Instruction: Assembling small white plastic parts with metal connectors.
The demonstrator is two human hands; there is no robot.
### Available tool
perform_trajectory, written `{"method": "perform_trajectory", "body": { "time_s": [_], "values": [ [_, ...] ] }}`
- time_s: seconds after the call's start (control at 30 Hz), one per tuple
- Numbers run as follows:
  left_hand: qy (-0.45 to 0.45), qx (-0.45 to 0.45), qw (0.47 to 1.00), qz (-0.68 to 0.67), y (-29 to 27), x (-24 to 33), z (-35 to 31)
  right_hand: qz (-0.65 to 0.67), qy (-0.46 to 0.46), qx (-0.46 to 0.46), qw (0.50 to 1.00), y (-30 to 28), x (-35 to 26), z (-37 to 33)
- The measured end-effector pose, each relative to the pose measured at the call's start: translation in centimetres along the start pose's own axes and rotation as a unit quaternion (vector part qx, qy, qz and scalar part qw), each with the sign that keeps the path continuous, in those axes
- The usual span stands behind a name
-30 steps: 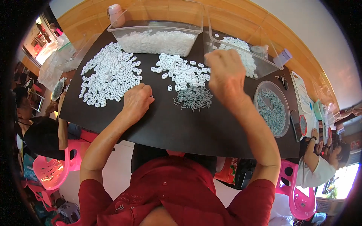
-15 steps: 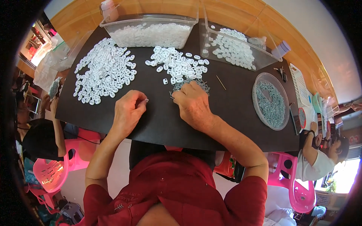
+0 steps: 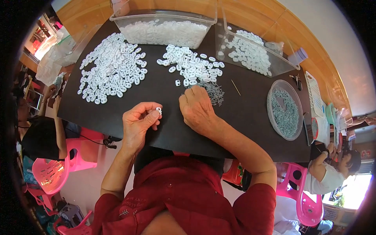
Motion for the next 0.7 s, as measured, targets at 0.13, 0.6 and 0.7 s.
{"method": "perform_trajectory", "body": {
  "time_s": [0.13,0.6,0.7],
  "values": [
    [-0.031,-0.005,0.998,-0.049,0.3,-0.6,0.0,0.024,0.006,0.019,1.000,-0.3,-0.2,-0.1],
    [-0.056,-0.014,0.989,-0.135,1.7,-1.0,-0.9,0.427,0.290,-0.046,0.855,-2.1,-1.1,-1.2],
    [-0.063,-0.004,0.988,-0.140,1.9,-1.2,-1.2,0.485,0.316,0.005,0.816,-2.2,-1.6,-1.3]
  ]
}}
Point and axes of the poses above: each hand's wrist, its own z-axis towards the middle knuckle, its own y-axis out of the palm, x = y × z, the point moved 4 cm from there along z, towards the middle knuckle, and after that the axes turned 4 degrees about -z, right-handed, at the moved point
